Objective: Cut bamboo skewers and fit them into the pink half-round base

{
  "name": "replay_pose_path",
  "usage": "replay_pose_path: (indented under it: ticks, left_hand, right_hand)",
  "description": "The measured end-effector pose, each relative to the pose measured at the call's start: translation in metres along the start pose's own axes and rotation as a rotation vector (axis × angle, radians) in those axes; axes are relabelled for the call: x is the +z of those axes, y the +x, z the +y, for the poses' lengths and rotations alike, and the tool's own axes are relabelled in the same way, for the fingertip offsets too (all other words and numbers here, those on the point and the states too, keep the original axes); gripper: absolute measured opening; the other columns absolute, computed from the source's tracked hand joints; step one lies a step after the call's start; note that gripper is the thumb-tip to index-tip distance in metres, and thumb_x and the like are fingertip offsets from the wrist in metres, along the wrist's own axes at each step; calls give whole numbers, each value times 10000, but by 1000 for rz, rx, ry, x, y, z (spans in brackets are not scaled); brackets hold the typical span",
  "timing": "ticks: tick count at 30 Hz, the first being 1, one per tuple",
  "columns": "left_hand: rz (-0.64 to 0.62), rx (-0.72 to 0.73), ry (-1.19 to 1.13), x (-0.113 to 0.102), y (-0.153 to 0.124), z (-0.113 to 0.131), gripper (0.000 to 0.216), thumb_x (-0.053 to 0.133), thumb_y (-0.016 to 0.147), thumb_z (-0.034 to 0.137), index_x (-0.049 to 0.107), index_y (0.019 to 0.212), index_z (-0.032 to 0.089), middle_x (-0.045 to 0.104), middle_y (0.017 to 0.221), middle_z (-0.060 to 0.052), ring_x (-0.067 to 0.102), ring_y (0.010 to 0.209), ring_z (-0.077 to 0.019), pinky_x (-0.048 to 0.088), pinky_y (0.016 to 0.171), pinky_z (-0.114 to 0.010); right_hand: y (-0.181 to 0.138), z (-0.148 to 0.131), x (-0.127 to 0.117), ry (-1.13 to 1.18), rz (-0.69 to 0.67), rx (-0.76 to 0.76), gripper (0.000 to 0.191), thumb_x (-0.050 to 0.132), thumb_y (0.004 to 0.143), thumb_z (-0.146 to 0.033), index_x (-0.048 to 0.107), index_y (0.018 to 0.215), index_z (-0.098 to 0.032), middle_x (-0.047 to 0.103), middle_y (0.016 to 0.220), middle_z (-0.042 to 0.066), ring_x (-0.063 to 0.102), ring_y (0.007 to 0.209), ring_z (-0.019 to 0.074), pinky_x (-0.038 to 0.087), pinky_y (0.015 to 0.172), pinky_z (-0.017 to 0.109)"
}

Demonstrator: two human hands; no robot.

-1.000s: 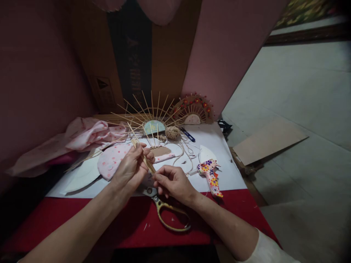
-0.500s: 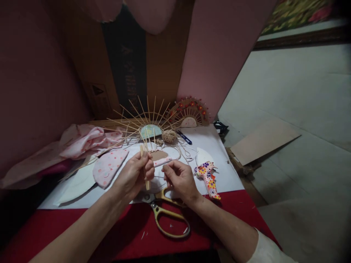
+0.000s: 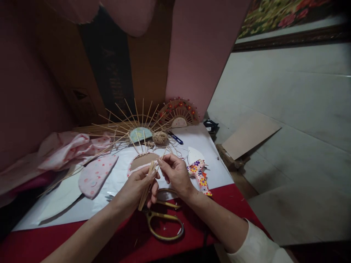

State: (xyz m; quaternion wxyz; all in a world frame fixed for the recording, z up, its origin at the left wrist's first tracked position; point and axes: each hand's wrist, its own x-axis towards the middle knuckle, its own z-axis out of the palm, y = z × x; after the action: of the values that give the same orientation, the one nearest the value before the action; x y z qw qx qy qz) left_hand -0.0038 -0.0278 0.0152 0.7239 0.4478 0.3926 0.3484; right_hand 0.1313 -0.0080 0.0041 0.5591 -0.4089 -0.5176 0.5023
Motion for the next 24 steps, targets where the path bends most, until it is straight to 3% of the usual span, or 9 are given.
replay_pose_path:
  ticks: [4, 8, 9, 10, 12, 15, 18, 24]
  left_hand:
    - [26, 5, -17, -3, 1, 0, 182, 510, 852, 372, 467, 849, 195, 602, 527, 2, 547, 367, -118, 382, 319, -157]
    - [125, 32, -79, -9, 3, 3, 126, 485, 870, 298, 468, 836, 177, 629, 556, -33, 557, 374, -127, 372, 306, -159]
    - [140, 32, -103, -10, 3, 3, 118, 487, 869, 279, 477, 831, 169, 640, 576, -50, 566, 387, -129, 376, 311, -160]
    - [144, 24, -136, -10, 4, 4, 108, 496, 865, 259, 488, 825, 159, 650, 603, -66, 582, 413, -131, 391, 326, -162]
    - [139, 4, -230, -11, 3, 5, 84, 528, 850, 224, 520, 829, 143, 655, 634, -73, 607, 464, -130, 437, 381, -172]
    - [119, 2, -369, -11, 3, 5, 72, 582, 814, 194, 573, 856, 136, 646, 637, -58, 622, 513, -132, 495, 476, -206]
    - [101, -15, -401, -13, 5, 4, 118, 617, 787, 195, 620, 878, 121, 673, 710, -97, 646, 577, -157, 505, 504, -214]
    - [119, -56, -446, -16, 7, 4, 135, 635, 763, 189, 657, 862, 99, 678, 695, -108, 638, 551, -163, 501, 483, -221]
  right_hand:
    - [-5, -17, -6, 83, 91, -98, 232, 600, 809, -385, 484, 747, -194, 477, 511, -65, 389, 383, 62, 299, 343, 175]
    - [-17, -28, -17, -149, 335, -519, 63, 530, 874, -275, 504, 843, -227, 579, 639, -25, 524, 475, 94, 449, 469, 227]
    - [-19, -27, -19, -272, 314, -641, 7, 524, 873, -231, 525, 879, -235, 624, 708, -3, 578, 540, 112, 485, 537, 253]
    - [-21, -25, -22, -405, 236, -755, 80, 522, 866, -193, 547, 924, -241, 661, 780, 21, 621, 619, 135, 506, 604, 280]
    - [-22, -17, -24, -663, -20, -916, 192, 525, 850, -168, 578, 1016, -249, 699, 883, 57, 660, 751, 183, 516, 685, 323]
    - [-21, -7, -22, -930, -293, -1075, 243, 540, 843, -182, 608, 1071, -232, 709, 956, 94, 665, 830, 234, 517, 672, 353]
    - [-20, -5, -17, -1045, -360, -1233, 238, 532, 843, -134, 635, 1048, -199, 702, 999, 112, 636, 969, 269, 524, 658, 352]
    - [-16, -3, -13, -1079, -366, -1239, 200, 529, 857, -127, 642, 1016, -168, 711, 951, 96, 610, 1042, 258, 529, 714, 348]
